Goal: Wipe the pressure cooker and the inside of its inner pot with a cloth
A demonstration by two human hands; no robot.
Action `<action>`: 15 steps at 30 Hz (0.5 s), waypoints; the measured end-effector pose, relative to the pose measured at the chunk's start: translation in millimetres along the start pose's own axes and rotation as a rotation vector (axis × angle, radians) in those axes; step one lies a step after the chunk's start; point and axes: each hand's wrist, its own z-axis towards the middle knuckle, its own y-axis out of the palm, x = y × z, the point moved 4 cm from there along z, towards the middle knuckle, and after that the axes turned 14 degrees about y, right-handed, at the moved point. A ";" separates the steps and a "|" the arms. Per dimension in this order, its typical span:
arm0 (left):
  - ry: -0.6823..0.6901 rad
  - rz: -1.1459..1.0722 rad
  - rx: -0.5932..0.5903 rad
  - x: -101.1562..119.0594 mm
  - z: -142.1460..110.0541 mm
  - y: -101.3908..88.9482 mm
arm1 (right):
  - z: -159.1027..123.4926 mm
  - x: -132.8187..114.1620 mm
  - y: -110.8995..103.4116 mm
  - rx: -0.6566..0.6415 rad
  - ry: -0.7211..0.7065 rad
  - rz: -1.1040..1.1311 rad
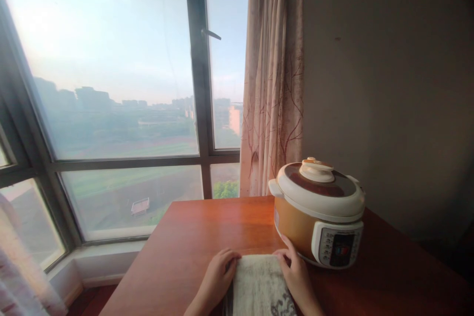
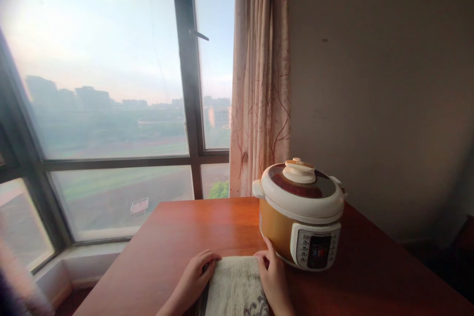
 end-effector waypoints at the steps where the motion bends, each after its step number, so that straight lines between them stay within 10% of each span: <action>1: 0.001 -0.001 -0.002 0.1 0.0 0.1 | -0.4 0.2 0.2 -0.001 -0.005 0.003; 15: 0.002 -0.004 -0.002 -2.5 -0.5 1.6 | 5.1 14.7 1.6 -0.033 0.074 0.036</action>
